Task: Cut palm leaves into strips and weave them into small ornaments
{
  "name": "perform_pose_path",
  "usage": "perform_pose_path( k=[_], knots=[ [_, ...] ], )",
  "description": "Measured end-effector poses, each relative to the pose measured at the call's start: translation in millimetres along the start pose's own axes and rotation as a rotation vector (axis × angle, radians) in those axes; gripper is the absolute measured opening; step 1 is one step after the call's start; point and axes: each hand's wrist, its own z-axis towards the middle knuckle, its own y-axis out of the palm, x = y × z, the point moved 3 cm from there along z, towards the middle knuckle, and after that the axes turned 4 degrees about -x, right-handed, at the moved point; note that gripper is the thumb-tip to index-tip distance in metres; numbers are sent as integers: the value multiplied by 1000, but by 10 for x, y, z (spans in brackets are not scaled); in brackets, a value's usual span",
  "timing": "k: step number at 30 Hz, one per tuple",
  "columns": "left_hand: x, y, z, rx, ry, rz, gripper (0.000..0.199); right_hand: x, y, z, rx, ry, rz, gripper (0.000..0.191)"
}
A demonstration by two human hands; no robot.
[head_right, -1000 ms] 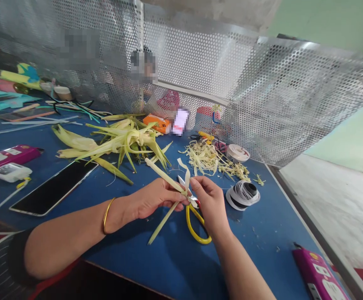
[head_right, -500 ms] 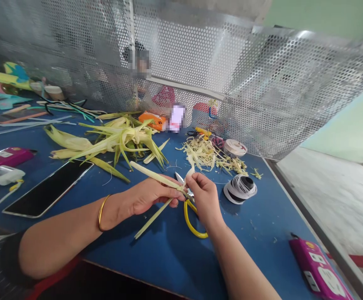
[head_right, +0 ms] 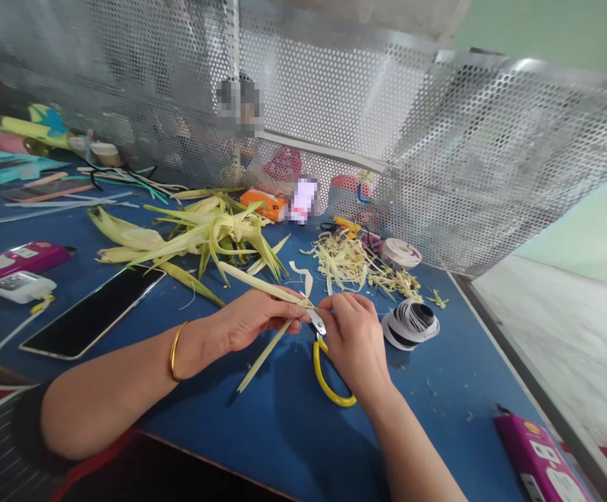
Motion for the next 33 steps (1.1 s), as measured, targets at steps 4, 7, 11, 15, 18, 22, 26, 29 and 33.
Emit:
perform_pose_path(
  k=[4,7,11,15,18,22,26,29,33],
  knots=[
    [-31,-19,26,-41,2,35,18,-28,-41,-5,75,-110,-207,17],
    [-37,-41,38,-76,13,52,18,-16,-53,-8,114,-113,-277,16],
    [-23,-50,31,-78,-16,28,19,6,-57,-9,107,-90,-266,16],
    [-21,-41,30,-43,-41,-53,16,2,-67,-7,96,-75,-198,17],
    [-38,-37,48,-15,-24,-87,15,-14,-72,-3,90,-64,-169,18],
    [-36,-39,66,71,22,-132,12,-25,-85,-1,54,-32,-77,20],
    [-26,-42,71,111,23,-111,15,34,-69,4,-127,128,188,23],
    [-37,-33,67,61,3,-38,23,101,-27,11,-208,338,478,27],
    [-65,9,32,-40,-17,83,37,128,78,13,-150,532,867,33]
  ],
)
